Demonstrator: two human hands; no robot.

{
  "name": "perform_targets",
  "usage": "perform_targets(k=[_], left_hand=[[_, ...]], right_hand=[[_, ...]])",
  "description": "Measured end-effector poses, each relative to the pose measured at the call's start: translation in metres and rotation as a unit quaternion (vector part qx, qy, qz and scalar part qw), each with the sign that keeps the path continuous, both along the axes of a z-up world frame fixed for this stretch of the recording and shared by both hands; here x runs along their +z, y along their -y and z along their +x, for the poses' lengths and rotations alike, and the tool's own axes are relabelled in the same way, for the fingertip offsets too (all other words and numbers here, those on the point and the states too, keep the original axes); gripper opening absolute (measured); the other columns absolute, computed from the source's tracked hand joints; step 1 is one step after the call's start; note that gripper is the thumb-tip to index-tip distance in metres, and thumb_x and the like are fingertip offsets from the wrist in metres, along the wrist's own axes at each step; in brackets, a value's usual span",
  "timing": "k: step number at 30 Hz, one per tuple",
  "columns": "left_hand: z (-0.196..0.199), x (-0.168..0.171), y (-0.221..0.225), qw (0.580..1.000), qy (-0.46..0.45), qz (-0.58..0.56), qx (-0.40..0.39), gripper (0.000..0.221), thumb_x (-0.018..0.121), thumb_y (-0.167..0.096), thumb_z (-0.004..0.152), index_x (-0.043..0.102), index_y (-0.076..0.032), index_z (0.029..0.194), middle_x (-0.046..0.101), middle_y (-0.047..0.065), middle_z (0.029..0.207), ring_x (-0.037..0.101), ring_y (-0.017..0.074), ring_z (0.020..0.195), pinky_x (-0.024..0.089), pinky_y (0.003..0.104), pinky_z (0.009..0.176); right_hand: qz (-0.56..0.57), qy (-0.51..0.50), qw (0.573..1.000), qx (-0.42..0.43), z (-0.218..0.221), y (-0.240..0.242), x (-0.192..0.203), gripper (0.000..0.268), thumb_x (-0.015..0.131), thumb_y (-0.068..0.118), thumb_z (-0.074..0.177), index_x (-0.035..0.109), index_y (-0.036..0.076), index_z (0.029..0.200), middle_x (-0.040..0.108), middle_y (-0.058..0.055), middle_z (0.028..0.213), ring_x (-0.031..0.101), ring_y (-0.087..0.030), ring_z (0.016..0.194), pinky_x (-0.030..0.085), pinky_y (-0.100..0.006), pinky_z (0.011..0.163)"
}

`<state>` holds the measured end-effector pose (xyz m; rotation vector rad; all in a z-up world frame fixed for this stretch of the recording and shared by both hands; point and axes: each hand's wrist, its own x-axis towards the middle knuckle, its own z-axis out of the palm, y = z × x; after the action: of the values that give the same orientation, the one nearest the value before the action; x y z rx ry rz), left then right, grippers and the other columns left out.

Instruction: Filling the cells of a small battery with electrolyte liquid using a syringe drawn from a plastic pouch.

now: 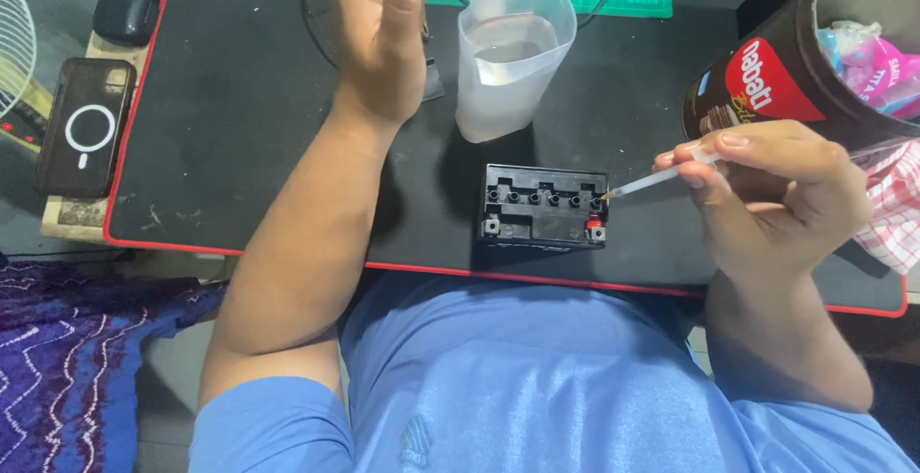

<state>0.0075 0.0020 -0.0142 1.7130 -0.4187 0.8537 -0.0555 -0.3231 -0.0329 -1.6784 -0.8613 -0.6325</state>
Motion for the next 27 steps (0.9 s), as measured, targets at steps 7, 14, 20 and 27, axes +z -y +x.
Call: perform_targets(k=[7, 14, 20, 27], left_hand=[[-0.001, 0.006, 0.003, 0.999, 0.036, 0.015, 0.01, 0.04, 0.037, -0.043, 0.105, 0.047, -0.008, 0.089, 0.047, 0.005, 0.083, 0.044, 0.0208, 0.077, 0.037, 0.036, 0.075], [-0.002, 0.007, 0.005, 0.999, 0.032, 0.031, 0.013, 0.034, 0.041, -0.041, 0.104, 0.053, -0.009, 0.102, 0.051, 0.005, 0.096, 0.049, 0.0184, 0.083, 0.042, 0.034, 0.075], [-0.006, 0.013, 0.009, 0.999, 0.011, 0.04, 0.002, 0.036, 0.043, -0.04, 0.105, 0.064, -0.012, 0.115, 0.059, 0.004, 0.108, 0.057, 0.0159, 0.097, 0.049, 0.028, 0.081], [-0.003, 0.015, 0.006, 0.998, 0.036, 0.044, 0.004, 0.048, 0.035, -0.042, 0.104, 0.07, -0.009, 0.103, 0.056, 0.007, 0.104, 0.058, 0.0203, 0.1, 0.048, 0.035, 0.091]], right_hand=[[0.013, -0.057, 0.998, -0.028, -0.013, 0.009, 0.019, 0.032, 0.07, -0.013, 0.11, 0.045, 0.0, 0.125, 0.053, -0.028, 0.114, 0.071, -0.039, 0.101, 0.071, -0.051, 0.096], [-0.073, -0.189, 0.979, -0.02, 0.042, 0.093, 0.018, 0.02, 0.056, 0.016, 0.123, 0.046, 0.01, 0.14, 0.053, -0.018, 0.144, 0.064, -0.033, 0.135, 0.059, -0.037, 0.117], [-0.194, -0.222, 0.953, -0.075, 0.092, 0.045, 0.088, 0.033, 0.054, 0.045, 0.129, 0.061, 0.015, 0.138, 0.057, -0.01, 0.142, 0.06, -0.02, 0.133, 0.057, -0.03, 0.1], [-0.301, -0.317, 0.851, -0.29, 0.068, -0.092, 0.16, 0.035, 0.075, 0.047, 0.102, 0.057, 0.026, 0.081, 0.045, 0.008, 0.076, 0.034, -0.009, 0.067, 0.024, -0.035, 0.056]])
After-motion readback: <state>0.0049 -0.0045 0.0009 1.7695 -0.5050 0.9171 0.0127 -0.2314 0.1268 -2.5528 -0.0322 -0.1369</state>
